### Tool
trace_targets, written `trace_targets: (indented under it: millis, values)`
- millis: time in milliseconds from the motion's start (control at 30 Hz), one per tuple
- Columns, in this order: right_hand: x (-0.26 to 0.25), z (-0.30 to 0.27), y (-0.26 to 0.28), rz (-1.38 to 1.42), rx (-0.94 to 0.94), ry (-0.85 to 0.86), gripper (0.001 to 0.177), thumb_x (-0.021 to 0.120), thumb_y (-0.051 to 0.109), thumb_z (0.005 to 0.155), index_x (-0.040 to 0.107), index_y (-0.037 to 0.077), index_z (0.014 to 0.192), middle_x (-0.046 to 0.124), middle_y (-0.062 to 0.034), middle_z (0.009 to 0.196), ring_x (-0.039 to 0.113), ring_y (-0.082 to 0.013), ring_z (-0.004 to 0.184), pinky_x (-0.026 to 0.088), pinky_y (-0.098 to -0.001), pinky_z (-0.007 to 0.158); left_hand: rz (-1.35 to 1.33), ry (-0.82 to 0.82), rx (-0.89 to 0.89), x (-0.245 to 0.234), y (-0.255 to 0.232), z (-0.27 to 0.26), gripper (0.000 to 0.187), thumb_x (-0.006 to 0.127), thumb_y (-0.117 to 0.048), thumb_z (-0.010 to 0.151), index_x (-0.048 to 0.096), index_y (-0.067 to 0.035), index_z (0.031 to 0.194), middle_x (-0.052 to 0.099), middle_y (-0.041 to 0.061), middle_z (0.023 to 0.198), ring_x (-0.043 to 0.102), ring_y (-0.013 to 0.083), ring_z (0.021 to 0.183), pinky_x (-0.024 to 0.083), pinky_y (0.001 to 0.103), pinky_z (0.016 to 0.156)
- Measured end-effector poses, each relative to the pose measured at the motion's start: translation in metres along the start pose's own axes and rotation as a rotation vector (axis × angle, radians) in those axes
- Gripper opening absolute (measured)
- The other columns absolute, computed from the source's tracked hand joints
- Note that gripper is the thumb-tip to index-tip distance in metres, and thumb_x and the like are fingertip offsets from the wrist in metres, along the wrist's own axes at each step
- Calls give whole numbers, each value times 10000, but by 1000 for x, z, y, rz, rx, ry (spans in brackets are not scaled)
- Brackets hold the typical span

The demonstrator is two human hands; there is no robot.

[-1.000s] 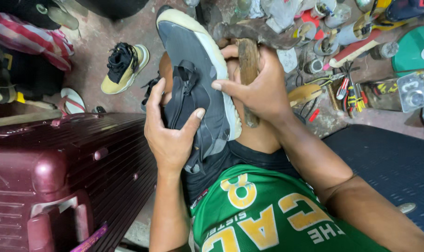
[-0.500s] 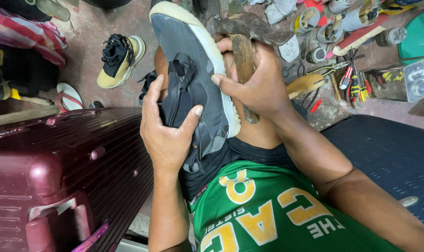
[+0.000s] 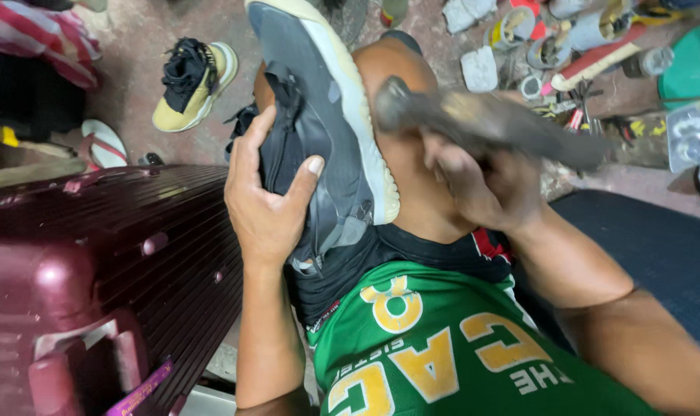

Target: The person aligns a detached shoe sole with the upper and presses the edges together by hand. They then use a hammer to tap along the perimeter of the sole to secure it to the shoe.

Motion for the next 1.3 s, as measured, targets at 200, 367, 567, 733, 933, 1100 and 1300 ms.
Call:
trace_targets:
  millis: [200,367,567,733,933,1100,1300]
  values:
    - [28,5,-39,-534,267,367,332,688,305,1022,627,161,1315,740,-96,1030,731,-197,840,596,-331,729,-21,-3,33,0,2,0,601,829,-138,902,571,-21,1431,656,166,1365,639,292,1294,468,383,1150]
    - [23,-14,-29,-457,-17,287,309,712,255,1085,569,130,1329,669,-109,1104,709,-266,990,595,-403,794,-48,-2,27,0,7,-2,585,805,-133,924,565,-10,1442,645,168,1415,627,288,1334,456,388,1183]
    - [32,-3,-62,-725,24,352,238,779,290,997,687,85,1077,706,-106,856,703,-287,709,548,-408,623,-40,2,5,1,2,3,597,811,-142,895,570,-7,1424,651,172,1390,630,282,1320,456,381,1165]
    - [29,5,-36,-768,-212,200,199,770,216,992,695,41,1050,690,-119,855,661,-261,660,511,-359,584,-74,-1,24,5,14,4,596,810,-150,915,558,-2,1434,639,174,1418,608,275,1343,442,379,1179]
    - [0,9,-21,99,359,-82,160,616,131,1137,595,-25,1105,686,-62,977,640,-106,777,547,-251,724,-325,22,-43,4,35,-8,602,751,-146,941,524,2,1478,608,147,1435,579,231,1341,427,362,1196]
    - [30,39,-23,-3,298,-83,369,784,63,902,586,-43,1195,684,-55,1094,682,-105,1001,582,-259,915,-212,-32,-37,6,26,-14,610,783,-139,920,540,0,1461,630,155,1425,608,245,1323,446,371,1179]
    - [49,37,-37,216,363,-20,584,870,-32,871,515,-64,1334,654,-101,1250,696,-143,1098,639,-312,925,-67,-67,-3,0,14,-14,620,829,-156,896,560,-12,1435,651,176,1409,640,291,1317,472,394,1156]
Point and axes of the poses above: each hand's wrist, its own z-axis towards the middle knuckle, its own x-axis out of the palm, y = z × x, the point moved 6 cm from there along z, towards the middle knuckle
